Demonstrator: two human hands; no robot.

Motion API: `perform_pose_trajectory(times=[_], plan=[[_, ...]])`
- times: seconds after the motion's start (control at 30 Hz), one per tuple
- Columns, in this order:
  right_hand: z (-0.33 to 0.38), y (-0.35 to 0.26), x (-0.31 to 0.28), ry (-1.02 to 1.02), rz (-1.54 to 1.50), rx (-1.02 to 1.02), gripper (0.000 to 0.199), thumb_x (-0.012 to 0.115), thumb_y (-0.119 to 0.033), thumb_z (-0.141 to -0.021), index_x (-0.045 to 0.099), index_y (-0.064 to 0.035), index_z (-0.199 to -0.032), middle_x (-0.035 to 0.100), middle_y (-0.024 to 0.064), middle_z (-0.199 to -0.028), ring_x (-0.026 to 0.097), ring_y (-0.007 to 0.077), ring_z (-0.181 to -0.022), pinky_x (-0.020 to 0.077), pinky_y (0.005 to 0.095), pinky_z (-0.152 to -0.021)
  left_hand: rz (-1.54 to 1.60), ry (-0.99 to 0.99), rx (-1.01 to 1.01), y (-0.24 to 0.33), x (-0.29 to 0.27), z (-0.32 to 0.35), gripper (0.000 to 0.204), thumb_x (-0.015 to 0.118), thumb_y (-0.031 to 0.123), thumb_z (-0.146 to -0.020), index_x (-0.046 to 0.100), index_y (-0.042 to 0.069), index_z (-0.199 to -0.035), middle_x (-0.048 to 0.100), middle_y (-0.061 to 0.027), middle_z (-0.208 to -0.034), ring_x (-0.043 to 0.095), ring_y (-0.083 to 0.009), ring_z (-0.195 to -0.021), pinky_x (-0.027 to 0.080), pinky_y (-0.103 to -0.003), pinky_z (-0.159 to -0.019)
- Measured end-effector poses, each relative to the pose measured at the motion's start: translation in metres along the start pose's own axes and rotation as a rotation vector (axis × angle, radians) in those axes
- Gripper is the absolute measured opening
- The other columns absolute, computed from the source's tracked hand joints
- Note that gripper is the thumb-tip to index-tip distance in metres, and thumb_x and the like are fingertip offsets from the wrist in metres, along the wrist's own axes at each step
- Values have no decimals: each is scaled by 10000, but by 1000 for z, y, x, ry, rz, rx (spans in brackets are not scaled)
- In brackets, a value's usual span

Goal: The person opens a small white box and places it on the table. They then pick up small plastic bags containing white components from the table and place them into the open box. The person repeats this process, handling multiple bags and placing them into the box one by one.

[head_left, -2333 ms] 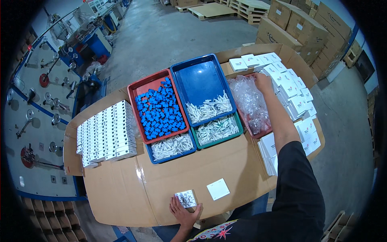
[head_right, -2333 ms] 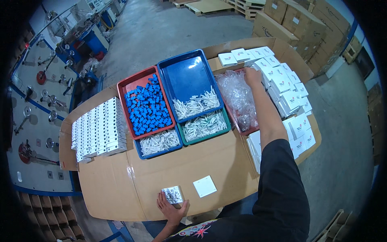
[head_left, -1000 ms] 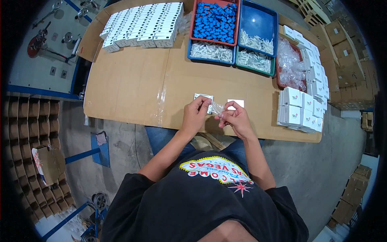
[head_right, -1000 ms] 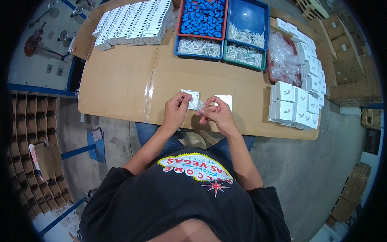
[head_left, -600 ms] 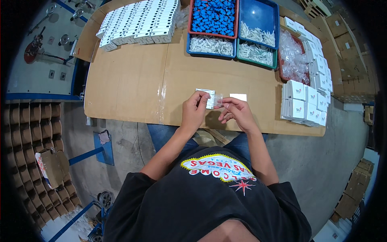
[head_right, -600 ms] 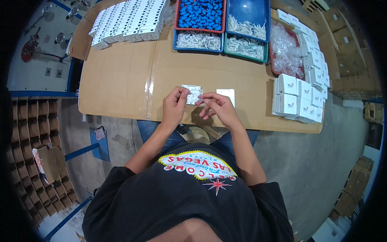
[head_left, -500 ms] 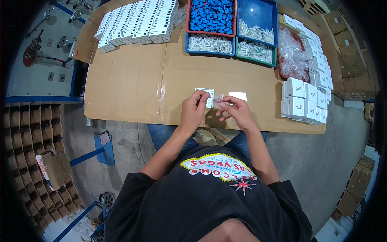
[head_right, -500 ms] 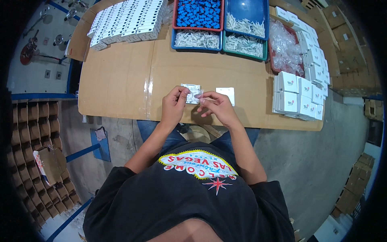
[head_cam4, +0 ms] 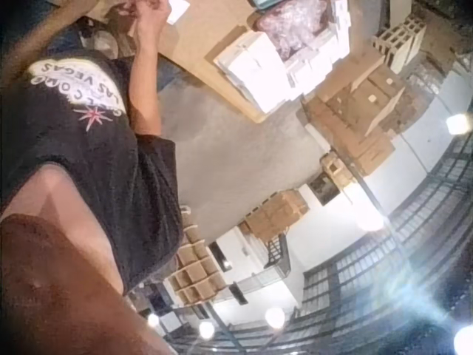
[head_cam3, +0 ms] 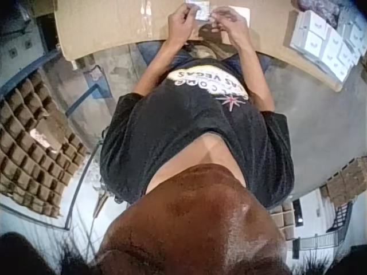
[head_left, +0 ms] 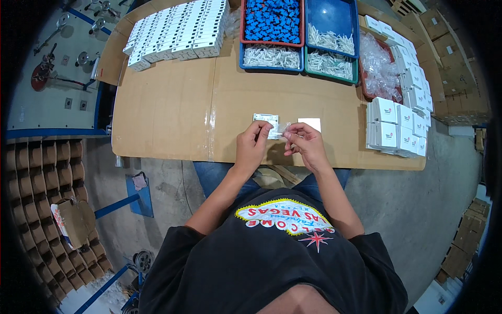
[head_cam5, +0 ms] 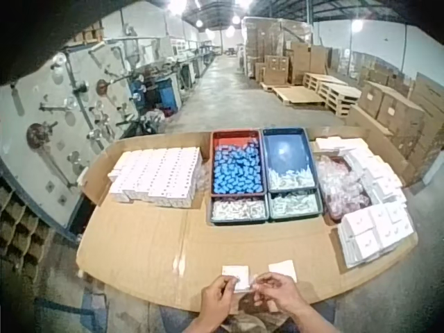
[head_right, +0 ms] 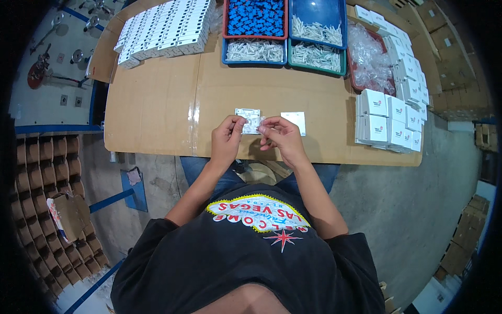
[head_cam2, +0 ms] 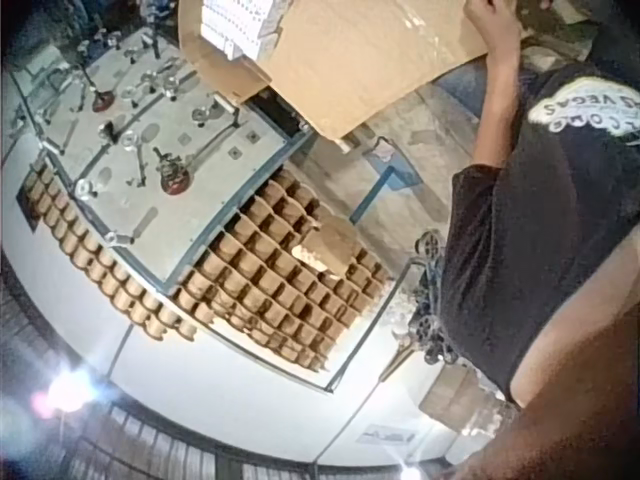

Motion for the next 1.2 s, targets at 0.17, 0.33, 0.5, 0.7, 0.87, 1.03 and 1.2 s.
perform_pose_trajectory(times=[0.17,0.33,0.5,0.7,0.87,1.03,1.2], plan=[[0,3,-2,19,21,-14,163,703,-77,-967,689,44,-1076,737,117,-1008,715,164,-836,634,299,-679,53,70,55,2,-2,5,249,616,236,-1064,678,-4,-1040,608,24,-758,477,-31,-635,373,-223,-547],[-2,8,-5,15,86,-36,157,674,-65,-988,687,63,-1077,739,119,-997,726,174,-882,633,303,-763,43,73,14,2,-6,4,223,604,206,-1069,666,-9,-1065,609,19,-760,476,-31,-634,374,-220,-548],[-1,11,-11,-16,132,-46,160,677,-62,-988,689,55,-1096,732,99,-982,718,160,-868,621,294,-778,104,139,-16,-5,-19,2,186,647,162,-1034,654,11,-1142,641,-12,-850,532,-48,-736,405,-212,-627],[7,2,-7,-58,238,-98,182,683,-63,-986,692,39,-1136,714,74,-982,697,126,-846,580,260,-753,-508,-59,445,80,0,8,467,809,255,-848,648,56,-1238,705,-106,-1072,653,-250,-1026,454,-385,-909],[14,-9,4,-57,434,-131,179,628,-52,-1001,693,49,-1133,690,62,-996,682,122,-848,562,265,-754,-548,-248,419,54,20,11,555,839,296,-790,666,85,-1273,713,-117,-1109,660,-298,-1048,439,-445,-997],[17,-19,11,-154,564,-240,207,599,-11,-952,702,24,-1129,649,73,-980,630,128,-795,513,269,-710,-285,-328,170,21,20,4,455,801,239,-862,675,54,-1257,728,-92,-1129,691,-249,-1012,511,-387,-934],[28,-48,26,-94,811,-468,195,660,-21,-901,720,-16,-1086,627,58,-987,527,108,-701,430,260,-620,366,-352,-233,-26,34,11,342,692,240,-1006,675,6,-1255,720,-61,-1088,655,-111,-982,532,-287,-856]])
Point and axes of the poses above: each hand's wrist, its own z-axis away from the middle knuckle, its own x-axis out of the palm, y = z × x, the point moved 9 cm from there along -z, towards the middle knuckle
